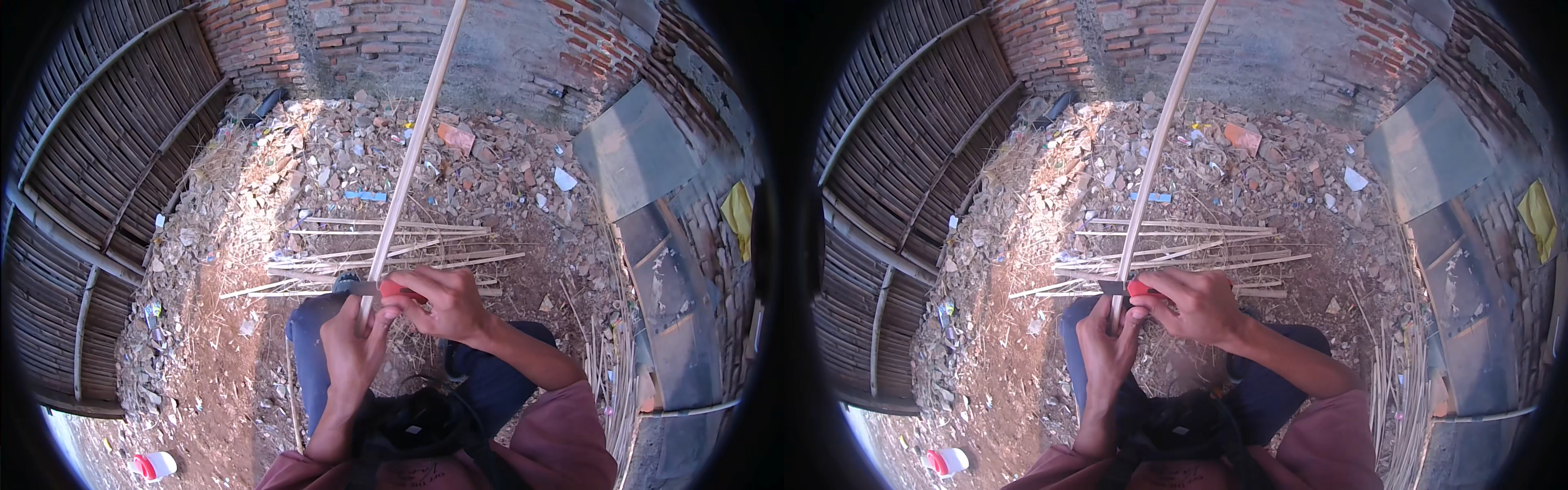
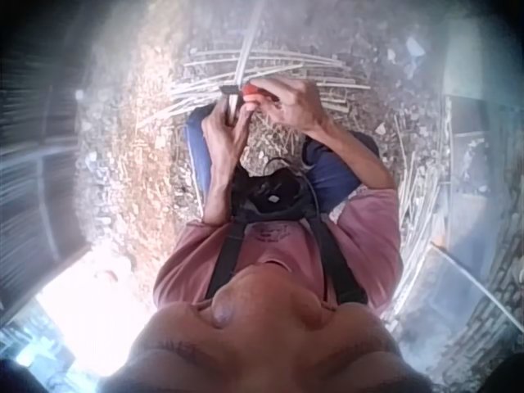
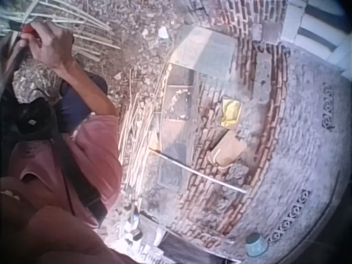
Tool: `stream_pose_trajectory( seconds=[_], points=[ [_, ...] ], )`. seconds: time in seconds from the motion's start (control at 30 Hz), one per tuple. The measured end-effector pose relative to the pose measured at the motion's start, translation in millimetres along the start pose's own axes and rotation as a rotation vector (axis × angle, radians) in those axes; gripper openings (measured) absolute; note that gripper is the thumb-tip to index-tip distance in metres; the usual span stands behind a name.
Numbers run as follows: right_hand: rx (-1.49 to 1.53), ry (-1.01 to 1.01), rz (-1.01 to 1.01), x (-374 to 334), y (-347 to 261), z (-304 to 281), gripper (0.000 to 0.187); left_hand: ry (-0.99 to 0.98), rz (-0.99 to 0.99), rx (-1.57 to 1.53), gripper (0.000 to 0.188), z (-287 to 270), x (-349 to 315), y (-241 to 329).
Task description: The person thins and smooths bamboo strips by shaving them with a utility knife while sitting outdoors.
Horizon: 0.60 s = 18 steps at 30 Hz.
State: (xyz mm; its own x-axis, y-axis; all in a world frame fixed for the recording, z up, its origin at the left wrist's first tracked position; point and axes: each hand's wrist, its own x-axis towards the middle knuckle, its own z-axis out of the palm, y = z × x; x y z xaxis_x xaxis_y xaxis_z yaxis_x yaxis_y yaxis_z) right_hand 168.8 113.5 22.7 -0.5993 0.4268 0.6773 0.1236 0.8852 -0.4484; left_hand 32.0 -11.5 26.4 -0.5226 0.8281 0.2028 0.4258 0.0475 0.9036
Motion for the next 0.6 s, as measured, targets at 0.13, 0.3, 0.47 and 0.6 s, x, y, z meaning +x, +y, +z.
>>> stream_pose_trajectory(
  seconds=[0.13, 0.3, 0.47, 0.6],
  points=[
    [0.006, -0.003, 0.032, 9.3, 5.1, -10.4, 0.027, 0.007, 0.012, 0.066, 0.043, -5.0, -5.7, -5.4],
    [0.058, 0.133, 0.029, 10.2, 19.6, -8.8, 0.024, -0.011, 0.012, 0.070, 0.047, -9.4, -13.4, -11.5],
    [0.025, 0.173, 0.256, 25.9, 72.4, -40.6, 0.029, -0.114, -0.068, 0.105, 0.043, -18.8, -38.7, -26.9],
    [0.112, 0.339, 0.419, 30.7, 121.1, -60.1, 0.033, -0.119, -0.060, 0.098, 0.052, -26.2, -62.8, -49.6]
  ],
)
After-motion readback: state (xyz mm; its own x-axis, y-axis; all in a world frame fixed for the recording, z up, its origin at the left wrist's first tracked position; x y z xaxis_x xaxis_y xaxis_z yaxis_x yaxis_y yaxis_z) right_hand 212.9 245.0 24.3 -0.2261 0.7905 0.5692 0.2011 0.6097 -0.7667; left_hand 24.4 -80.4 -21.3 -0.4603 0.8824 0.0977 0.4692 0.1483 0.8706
